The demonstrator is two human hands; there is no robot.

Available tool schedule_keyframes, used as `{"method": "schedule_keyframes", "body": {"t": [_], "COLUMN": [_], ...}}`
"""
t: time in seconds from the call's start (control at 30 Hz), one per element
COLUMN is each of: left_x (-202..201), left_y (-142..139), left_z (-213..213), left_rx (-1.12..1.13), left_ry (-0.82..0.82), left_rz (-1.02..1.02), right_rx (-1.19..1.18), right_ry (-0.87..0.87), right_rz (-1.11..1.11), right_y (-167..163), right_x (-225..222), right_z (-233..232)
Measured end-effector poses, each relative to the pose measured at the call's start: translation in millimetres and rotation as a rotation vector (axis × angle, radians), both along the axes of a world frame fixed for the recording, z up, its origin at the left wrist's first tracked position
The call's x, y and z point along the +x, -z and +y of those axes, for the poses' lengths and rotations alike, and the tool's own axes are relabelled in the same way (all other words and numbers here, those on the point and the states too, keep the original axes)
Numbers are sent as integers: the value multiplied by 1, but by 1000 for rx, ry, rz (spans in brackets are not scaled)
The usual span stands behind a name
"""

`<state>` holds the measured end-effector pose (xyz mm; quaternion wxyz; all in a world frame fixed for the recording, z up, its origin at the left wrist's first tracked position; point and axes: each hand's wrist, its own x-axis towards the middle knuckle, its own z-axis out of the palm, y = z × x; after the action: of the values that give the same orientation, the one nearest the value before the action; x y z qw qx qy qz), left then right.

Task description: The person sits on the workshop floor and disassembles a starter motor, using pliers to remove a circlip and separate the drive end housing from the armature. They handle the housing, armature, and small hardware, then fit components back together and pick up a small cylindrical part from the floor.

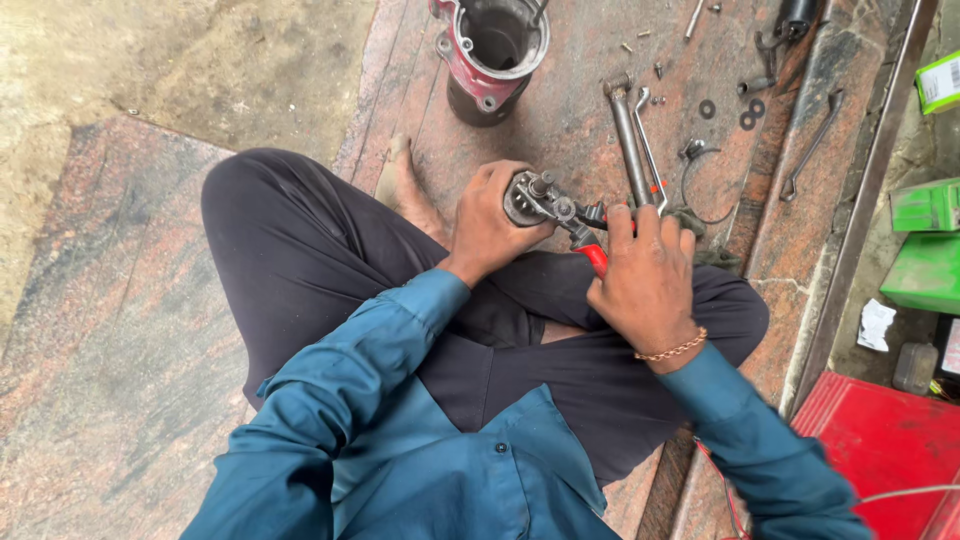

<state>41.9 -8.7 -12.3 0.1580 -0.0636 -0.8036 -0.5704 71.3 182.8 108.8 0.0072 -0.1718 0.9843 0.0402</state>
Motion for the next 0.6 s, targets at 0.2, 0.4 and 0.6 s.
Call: {"method": "schedule_keyframes", "body": {"t": [0.2,0.4,0.6], "left_x": [-9,-15,-15], "left_y": [11,5,14], "left_z": [-14,-19,-16], "left_rx": [51,120,142], "left_ry": [117,257,368], "left_rz": [65,59,61], "right_rx": [125,104,-192], "right_ry": [-260,-294,-293], "right_rz": [27,-29,-113], "right_y": [-33,-52,26], "right_x": [-45,-45,-61], "right_z": [-8,-33,34]}}
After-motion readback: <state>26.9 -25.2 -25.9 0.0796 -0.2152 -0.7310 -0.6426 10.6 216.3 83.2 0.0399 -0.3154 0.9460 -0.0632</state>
